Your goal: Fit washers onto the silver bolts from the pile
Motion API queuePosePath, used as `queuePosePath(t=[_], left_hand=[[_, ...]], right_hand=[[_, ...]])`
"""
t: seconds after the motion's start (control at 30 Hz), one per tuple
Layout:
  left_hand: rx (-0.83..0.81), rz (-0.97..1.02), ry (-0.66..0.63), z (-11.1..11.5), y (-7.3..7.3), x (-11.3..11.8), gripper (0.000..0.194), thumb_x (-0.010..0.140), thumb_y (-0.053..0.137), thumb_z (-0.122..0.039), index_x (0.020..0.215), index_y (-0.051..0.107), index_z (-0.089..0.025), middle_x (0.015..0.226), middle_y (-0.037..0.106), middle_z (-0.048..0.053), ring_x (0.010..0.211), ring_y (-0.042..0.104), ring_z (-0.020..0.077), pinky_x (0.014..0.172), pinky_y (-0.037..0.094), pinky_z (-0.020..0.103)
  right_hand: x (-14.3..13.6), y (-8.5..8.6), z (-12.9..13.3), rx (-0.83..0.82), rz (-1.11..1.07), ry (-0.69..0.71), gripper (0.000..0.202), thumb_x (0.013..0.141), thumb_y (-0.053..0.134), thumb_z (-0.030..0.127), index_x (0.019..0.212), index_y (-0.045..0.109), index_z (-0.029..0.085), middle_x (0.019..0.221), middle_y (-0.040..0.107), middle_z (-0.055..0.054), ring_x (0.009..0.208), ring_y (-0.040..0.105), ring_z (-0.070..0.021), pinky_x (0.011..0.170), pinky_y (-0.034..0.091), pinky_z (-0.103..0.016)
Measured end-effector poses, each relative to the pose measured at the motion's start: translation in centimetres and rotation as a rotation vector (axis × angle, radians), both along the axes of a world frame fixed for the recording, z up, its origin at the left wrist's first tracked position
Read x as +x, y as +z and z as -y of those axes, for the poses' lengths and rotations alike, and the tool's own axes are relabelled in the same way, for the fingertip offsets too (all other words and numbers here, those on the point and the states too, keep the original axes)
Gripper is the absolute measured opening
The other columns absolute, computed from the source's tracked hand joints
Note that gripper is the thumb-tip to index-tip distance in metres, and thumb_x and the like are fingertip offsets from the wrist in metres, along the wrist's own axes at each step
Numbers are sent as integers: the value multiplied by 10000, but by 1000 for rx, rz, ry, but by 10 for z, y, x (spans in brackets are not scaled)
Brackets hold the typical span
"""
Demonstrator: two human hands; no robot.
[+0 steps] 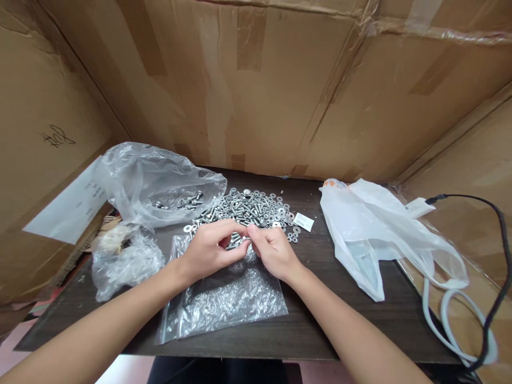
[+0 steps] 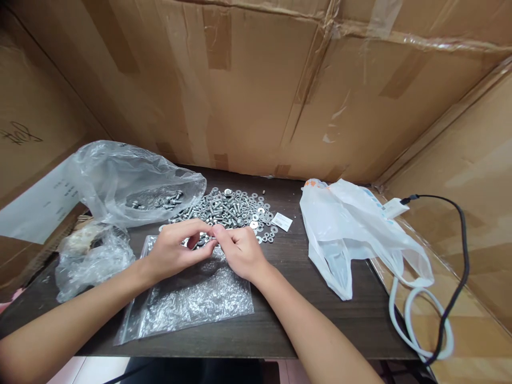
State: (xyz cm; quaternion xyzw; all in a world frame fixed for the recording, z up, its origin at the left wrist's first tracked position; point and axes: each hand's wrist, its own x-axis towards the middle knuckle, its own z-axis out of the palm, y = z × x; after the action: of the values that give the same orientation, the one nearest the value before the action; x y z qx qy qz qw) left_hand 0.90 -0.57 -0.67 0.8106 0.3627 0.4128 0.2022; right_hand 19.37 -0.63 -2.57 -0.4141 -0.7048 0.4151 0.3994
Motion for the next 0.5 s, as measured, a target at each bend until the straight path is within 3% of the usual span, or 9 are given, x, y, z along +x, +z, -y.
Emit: queuePosePath(t=[0.13, 0.2, 0.4, 0.5], left_hand=[[-282, 52, 31, -3, 0, 1, 104, 805, 644, -221, 848, 727, -176, 618, 576, -34, 520, 422, 95, 515, 341, 224], [-358, 66, 30, -4, 0, 1, 114, 801, 635, -240, 840, 722, -176, 587, 537, -42, 511, 390, 97, 493, 312, 222], [-150, -3, 17, -1, -3, 1, 107, 772, 636, -205, 839, 706, -159, 672, 606, -17, 554, 455, 99, 571, 369, 239], [-311, 20, 17, -3, -1, 2, 124, 797, 641, -249, 841, 713, -159, 616, 560, -30, 533, 415, 98, 538, 338, 228]], right_hand=[[1, 5, 2, 177, 49, -25, 314, 969, 517, 380, 725, 520, 182, 629, 466, 28, 563, 419, -116, 556, 304, -253], [1, 7, 2, 181, 39, -19, 236, 945, 544, 347, 777, 526, 182, 655, 482, 29, 576, 433, -118, 563, 323, -246], [-3, 0, 0, -19, 44, 30, 564, 1038, 341, 463, 542, 382, 198, 513, 345, 33, 490, 335, -111, 513, 249, -274], [-1, 3, 0, 25, 53, 6, 557, 1042, 337, 468, 568, 421, 191, 537, 397, 21, 513, 376, -118, 531, 269, -272]])
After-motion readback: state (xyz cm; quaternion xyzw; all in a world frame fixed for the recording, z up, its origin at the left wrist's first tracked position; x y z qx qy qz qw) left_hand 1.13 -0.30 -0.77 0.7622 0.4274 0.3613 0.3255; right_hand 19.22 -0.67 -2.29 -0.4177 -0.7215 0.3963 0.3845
